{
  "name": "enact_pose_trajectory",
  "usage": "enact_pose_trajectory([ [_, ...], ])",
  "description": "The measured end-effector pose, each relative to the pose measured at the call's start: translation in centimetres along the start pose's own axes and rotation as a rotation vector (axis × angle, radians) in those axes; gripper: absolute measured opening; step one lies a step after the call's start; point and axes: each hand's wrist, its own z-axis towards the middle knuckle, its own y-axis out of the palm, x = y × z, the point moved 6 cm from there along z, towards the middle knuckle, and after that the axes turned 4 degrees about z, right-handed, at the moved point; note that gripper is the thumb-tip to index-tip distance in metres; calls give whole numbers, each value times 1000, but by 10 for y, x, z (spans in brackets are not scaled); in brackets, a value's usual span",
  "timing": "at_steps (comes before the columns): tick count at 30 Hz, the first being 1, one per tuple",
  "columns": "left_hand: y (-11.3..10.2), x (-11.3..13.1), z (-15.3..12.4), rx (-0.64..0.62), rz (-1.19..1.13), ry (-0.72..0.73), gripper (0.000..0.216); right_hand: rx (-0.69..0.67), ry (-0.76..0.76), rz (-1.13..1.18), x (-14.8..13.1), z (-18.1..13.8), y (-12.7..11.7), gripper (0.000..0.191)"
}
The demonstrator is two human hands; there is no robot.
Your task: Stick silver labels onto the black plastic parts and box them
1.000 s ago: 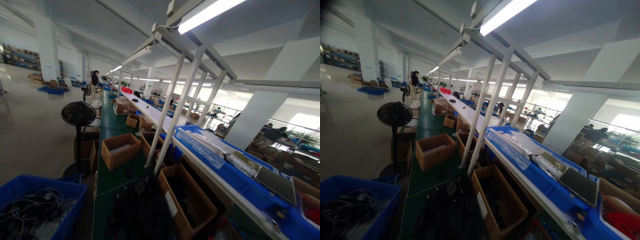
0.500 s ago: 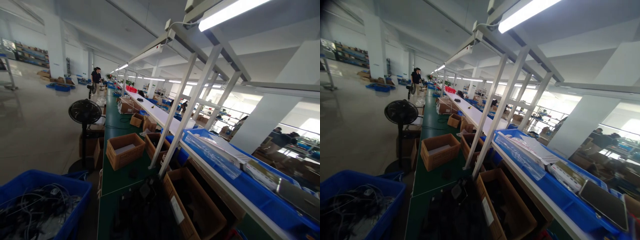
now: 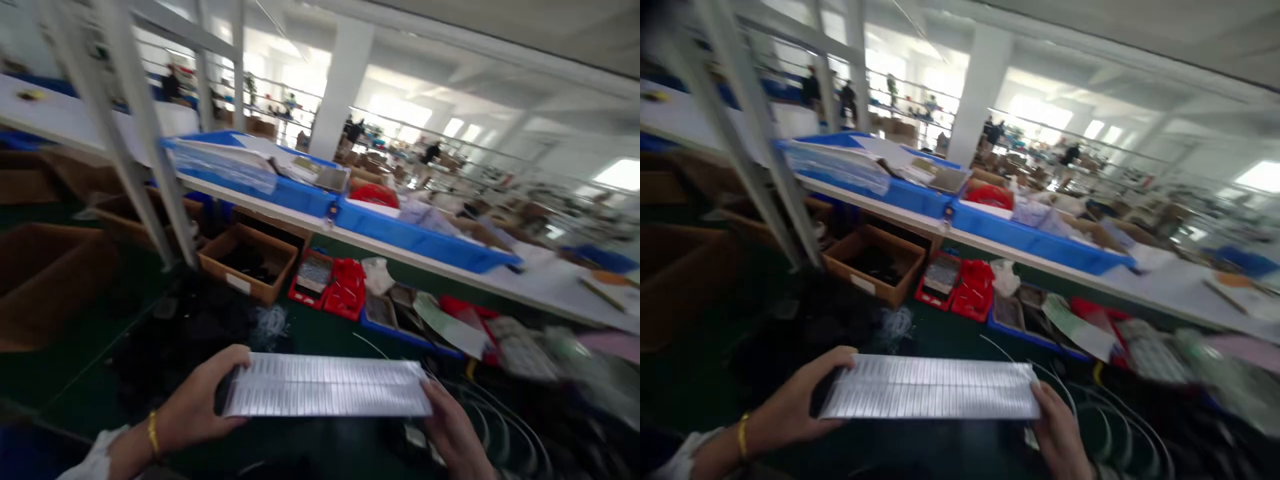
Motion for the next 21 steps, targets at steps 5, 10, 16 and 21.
enact_pose_trajectory([
  [5,20,-23,6,-51,210,108,57,93,69,64,25,-11,-43,37],
  [10,40,1,8,-93,255,218,56,171,109,-190,52,-11,-67,32],
  [16,76,78,23,-288,271,437,55,236,-201,-572,15,-37,-45,44],
  [21,116,135,37,-578,167,574,37,-729,-178,-421,-6,-73,97,73],
])
